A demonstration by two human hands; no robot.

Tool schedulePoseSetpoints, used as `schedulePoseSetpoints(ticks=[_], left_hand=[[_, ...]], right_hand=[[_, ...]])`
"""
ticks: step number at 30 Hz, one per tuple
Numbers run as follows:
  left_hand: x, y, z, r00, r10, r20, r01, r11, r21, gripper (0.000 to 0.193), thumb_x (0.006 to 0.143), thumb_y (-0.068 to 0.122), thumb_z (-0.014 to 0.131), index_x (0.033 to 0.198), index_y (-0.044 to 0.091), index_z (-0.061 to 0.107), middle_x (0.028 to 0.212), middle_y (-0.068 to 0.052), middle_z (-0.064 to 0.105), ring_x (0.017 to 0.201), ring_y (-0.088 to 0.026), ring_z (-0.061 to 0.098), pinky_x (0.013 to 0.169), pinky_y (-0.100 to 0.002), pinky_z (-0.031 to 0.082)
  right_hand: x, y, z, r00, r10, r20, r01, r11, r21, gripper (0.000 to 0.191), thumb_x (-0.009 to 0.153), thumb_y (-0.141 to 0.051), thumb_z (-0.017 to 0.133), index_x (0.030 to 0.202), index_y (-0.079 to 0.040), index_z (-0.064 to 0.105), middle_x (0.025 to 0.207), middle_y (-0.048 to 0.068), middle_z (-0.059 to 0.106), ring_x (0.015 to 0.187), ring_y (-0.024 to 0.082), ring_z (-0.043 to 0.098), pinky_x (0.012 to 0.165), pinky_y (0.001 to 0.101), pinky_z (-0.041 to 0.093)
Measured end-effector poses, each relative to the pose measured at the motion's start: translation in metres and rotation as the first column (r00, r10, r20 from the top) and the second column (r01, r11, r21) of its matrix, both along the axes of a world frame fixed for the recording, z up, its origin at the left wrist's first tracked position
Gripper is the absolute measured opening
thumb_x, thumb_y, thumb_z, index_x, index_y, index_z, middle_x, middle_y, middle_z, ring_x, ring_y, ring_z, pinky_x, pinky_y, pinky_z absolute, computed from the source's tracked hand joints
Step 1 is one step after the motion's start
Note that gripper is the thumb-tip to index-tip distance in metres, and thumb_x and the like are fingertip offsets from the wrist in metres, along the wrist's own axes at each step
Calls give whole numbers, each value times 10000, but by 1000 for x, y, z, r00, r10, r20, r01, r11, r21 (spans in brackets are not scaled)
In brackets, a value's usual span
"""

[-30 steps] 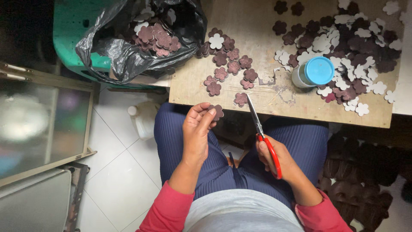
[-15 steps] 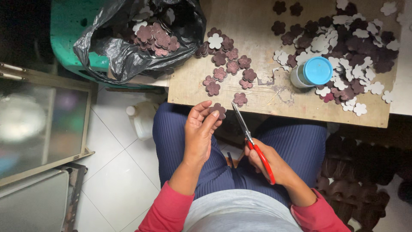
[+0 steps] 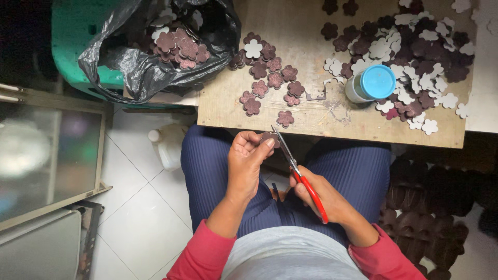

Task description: The person sits on the floor and uses red-handled scissors to trim the edges of small flower-shaped craft pieces. They repeatedly pick up pieces, trim them, and place them into a black plastic bag. A small container with a blue lid is also handled briefly.

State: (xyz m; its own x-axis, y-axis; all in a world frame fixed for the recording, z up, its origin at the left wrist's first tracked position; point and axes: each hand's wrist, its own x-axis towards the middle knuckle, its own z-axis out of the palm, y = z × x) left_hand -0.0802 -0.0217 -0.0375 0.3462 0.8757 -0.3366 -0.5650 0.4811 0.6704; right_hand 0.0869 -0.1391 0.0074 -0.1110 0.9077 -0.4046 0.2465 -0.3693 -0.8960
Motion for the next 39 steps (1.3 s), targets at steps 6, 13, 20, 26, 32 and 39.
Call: schedulePoseSetpoints(ticks=[6, 13, 20, 26, 32, 39], left_hand=[[2, -1, 4, 998, 10, 62, -12, 999, 33, 237, 920, -12, 726, 978, 79, 515, 1076, -123, 711, 956, -146, 697, 887, -273, 566], [5, -4, 3, 998, 30, 46, -32, 999, 43, 235, 939, -23, 718, 976, 83, 512, 1063, -126, 700, 952, -150, 684, 874, -278, 555], [7, -6, 4, 998, 44, 48, -46, 998, 30, 235, 936, -21, 714, 959, 87, 507, 1067, -129, 704, 962, -157, 688, 884, -285, 559], [7, -7, 4, 997, 43, 68, -45, 998, 41, 236, 944, -27, 715, 962, 83, 507, 1079, -138, 709, 974, -155, 682, 901, -289, 549], [5, -6, -1, 999, 8, 36, -9, 999, 43, 249, 921, -49, 721, 939, 82, 509, 1068, -119, 705, 986, -150, 686, 934, -293, 556], [-9, 1, -4, 996, -90, -10, 91, 994, 53, 225, 931, -38, 715, 979, 73, 525, 1032, -125, 712, 954, -169, 711, 856, -284, 567]], right_hand=[[-2, 1, 2, 998, -15, 65, 13, 1000, 23, 426, 994, -504, 509, 980, -79, 518, 695, 8, 490, 565, 113, 490, 517, 292, 456], [-1, 3, -1, 989, 0, 149, -19, 992, 127, 435, 1022, -503, 515, 983, -69, 524, 708, 25, 486, 593, 126, 474, 545, 305, 440], [-1, 1, -4, 994, -18, 112, 11, 998, 59, 432, 993, -497, 527, 970, -66, 521, 685, 38, 486, 559, 133, 477, 516, 314, 445], [1, -1, -5, 988, -11, 155, -6, 994, 109, 439, 1014, -500, 519, 952, -66, 517, 694, 38, 482, 584, 135, 477, 540, 318, 452], [8, -4, -3, 986, 13, 169, -38, 988, 148, 433, 1010, -476, 538, 952, -47, 530, 734, 56, 506, 657, 166, 489, 615, 337, 475], [17, -5, 2, 973, 44, 225, -21, 995, -101, 298, 957, -351, 577, 987, -55, 583, 675, 78, 542, 607, 166, 525, 584, 343, 473]])
